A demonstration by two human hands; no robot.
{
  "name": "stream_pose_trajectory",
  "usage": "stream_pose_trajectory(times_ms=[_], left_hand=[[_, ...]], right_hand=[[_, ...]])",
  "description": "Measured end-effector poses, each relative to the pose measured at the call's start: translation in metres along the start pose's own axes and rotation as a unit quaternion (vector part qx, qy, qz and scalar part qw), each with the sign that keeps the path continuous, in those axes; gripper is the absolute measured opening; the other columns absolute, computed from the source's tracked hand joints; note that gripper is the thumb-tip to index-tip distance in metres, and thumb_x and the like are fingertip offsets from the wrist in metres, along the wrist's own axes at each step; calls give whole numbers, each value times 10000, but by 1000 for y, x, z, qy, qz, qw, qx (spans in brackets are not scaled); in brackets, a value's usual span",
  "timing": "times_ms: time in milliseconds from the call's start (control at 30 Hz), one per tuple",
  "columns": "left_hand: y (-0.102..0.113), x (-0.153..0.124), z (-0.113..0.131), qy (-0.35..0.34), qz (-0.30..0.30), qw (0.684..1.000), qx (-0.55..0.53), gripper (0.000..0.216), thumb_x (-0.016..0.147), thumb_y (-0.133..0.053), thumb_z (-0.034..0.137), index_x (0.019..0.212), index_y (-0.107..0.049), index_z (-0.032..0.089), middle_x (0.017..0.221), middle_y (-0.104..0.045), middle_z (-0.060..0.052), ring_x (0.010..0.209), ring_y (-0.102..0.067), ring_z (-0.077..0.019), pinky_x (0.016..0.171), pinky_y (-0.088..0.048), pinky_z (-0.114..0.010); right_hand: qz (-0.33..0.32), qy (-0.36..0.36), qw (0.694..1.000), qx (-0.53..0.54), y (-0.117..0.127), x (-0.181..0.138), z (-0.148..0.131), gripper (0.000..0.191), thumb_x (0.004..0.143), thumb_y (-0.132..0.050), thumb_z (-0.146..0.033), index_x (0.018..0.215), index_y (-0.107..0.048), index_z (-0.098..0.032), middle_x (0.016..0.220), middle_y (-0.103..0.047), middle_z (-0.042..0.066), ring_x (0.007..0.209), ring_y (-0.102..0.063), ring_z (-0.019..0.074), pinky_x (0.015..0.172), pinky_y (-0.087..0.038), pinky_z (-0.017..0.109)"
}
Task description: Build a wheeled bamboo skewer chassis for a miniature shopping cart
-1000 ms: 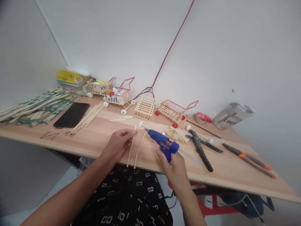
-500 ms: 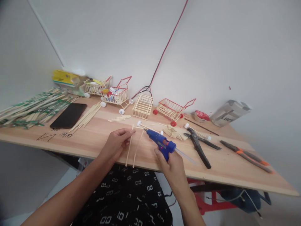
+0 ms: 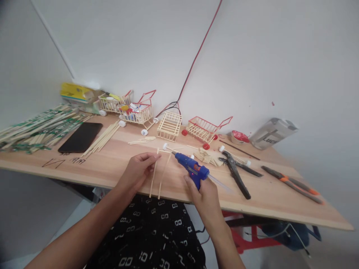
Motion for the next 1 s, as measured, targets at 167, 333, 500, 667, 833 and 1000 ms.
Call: stream_pose_trajectory(times_ms=[167, 333, 500, 667, 833, 1000], left_hand=[[0, 0, 0, -2, -3, 1000, 2, 231, 633, -790, 329, 661, -687, 124, 510, -477, 32, 491, -386, -56, 501, -279, -199], [-1, 0, 1, 0, -3, 1000, -4, 236, 625, -792, 337, 659, -690, 128, 513, -480, 33, 493, -385, -59, 505, -284, -206], [-1, -1, 1, 1, -1, 1000, -7, 233, 622, -792, 331, 665, -691, 125, 519, -486, 30, 500, -387, -63, 508, -285, -208], [-1, -1, 2, 3, 4, 1000, -9, 230, 618, -792, 323, 662, -689, 122, 519, -490, 31, 498, -388, -61, 508, -281, -208], [-1, 0, 1, -1, 3, 1000, 0, 228, 629, -785, 329, 678, -700, 123, 517, -490, 30, 495, -386, -60, 509, -280, -209], [-2, -1, 2, 2, -1, 1000, 1, 239, 616, -793, 334, 669, -696, 122, 516, -485, 30, 493, -385, -60, 506, -282, -211]], right_hand=[[5, -1, 1000, -4, 1, 0, -1, 460, 884, -443, -546, 847, -672, -149, 766, -693, 95, 707, -638, 241, 671, -478, 311], [6, 0, 1000, -2, 2, 0, -3, 452, 884, -441, -543, 830, -660, -151, 820, -702, 114, 775, -652, 256, 699, -484, 319], [6, -6, 1000, -13, 2, 0, -1, 447, 884, -432, -543, 742, -632, -169, 756, -690, 102, 725, -647, 248, 676, -479, 313], [6, 2, 1000, -22, 3, -1, -3, 446, 883, -437, -541, 772, -652, -167, 719, -680, 91, 686, -639, 239, 637, -463, 300], [1, 1, 1000, -30, 3, 0, -5, 465, 891, -425, -541, 788, -671, -160, 650, -657, 79, 619, -614, 227, 591, -441, 293], [1, -2, 1000, -21, 4, 3, -7, 467, 889, -423, -551, 838, -675, -161, 684, -670, 80, 633, -618, 231, 590, -441, 297]])
Point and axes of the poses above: each hand's wrist, its own x-axis towards the middle knuckle, its own y-axis out of the back of the hand, z = x × y, the point moved 8 cm from there along x, towards the middle knuckle
